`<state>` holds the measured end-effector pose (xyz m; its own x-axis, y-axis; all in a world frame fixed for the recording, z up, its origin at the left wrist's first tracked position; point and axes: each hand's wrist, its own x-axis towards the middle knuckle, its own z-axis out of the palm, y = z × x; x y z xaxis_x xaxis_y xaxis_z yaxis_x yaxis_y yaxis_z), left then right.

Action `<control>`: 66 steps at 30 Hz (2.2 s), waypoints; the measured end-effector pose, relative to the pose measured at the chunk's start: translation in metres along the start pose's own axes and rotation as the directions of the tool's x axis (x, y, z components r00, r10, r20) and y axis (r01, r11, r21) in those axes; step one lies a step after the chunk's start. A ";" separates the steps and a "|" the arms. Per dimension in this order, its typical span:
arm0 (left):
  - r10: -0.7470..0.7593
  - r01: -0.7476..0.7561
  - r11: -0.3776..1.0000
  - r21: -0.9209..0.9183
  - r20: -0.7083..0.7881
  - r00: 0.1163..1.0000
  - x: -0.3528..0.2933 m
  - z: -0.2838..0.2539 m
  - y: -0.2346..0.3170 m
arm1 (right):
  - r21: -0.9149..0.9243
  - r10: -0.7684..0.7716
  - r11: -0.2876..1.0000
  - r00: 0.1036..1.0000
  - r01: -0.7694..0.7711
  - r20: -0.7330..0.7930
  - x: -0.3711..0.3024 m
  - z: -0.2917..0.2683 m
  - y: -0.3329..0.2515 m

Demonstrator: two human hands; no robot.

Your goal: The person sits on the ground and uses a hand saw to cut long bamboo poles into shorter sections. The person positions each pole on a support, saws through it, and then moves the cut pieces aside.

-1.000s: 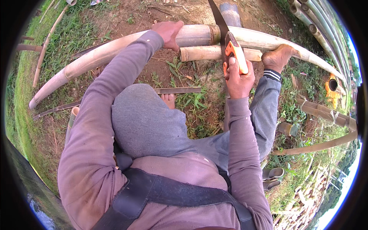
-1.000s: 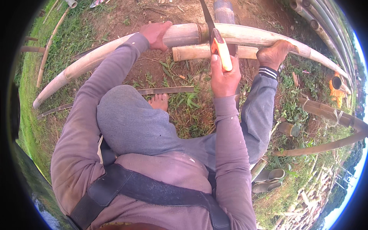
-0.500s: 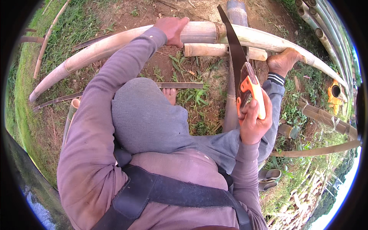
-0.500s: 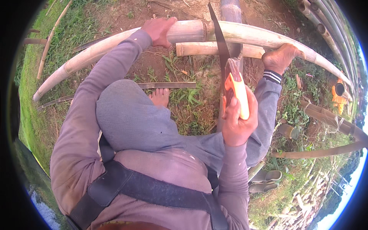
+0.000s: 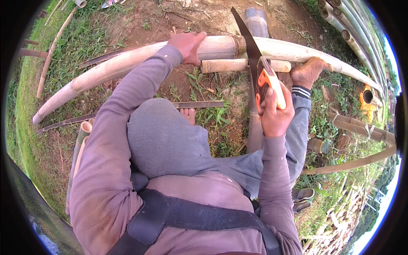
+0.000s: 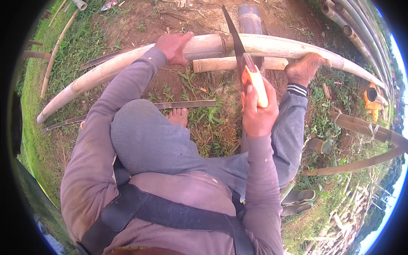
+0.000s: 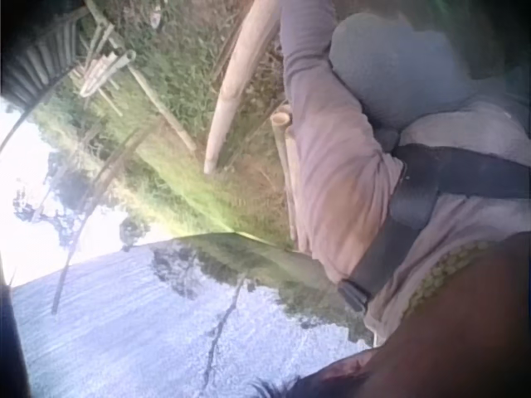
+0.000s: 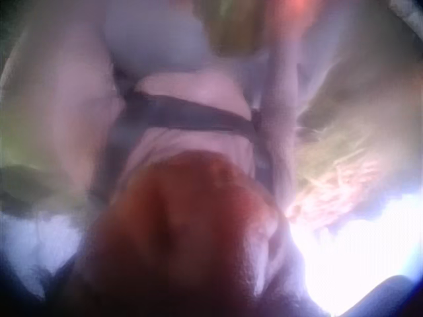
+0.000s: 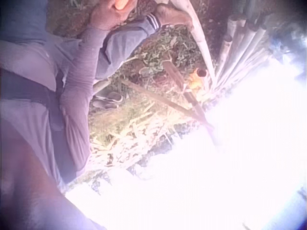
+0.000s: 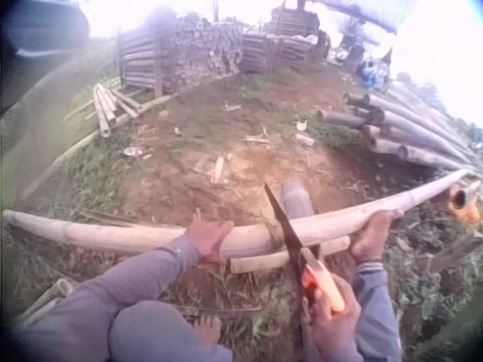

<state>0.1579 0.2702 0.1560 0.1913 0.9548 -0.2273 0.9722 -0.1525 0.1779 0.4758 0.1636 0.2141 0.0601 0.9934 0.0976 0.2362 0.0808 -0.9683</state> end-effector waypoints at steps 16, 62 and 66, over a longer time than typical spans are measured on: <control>0.012 -0.012 1.000 -0.012 0.038 0.999 0.015 0.000 -0.009 | 0.057 0.035 0.998 0.999 -0.034 -0.023 -0.010 -0.006 0.004; -0.005 0.004 1.000 0.008 0.110 0.994 0.007 0.003 0.019 | -0.119 0.016 0.993 0.998 -0.023 -0.053 -0.057 -0.040 0.018; 0.093 0.000 0.953 0.302 -0.292 0.952 -0.003 0.041 0.037 | 0.003 0.009 1.000 0.999 -0.009 -0.051 -0.069 -0.042 0.037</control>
<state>0.1990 0.2514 0.1240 0.2331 0.9691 0.0803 0.9675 -0.2228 -0.1197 0.5206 0.0942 0.1812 0.1121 0.9886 0.1001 0.2330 0.0718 -0.9698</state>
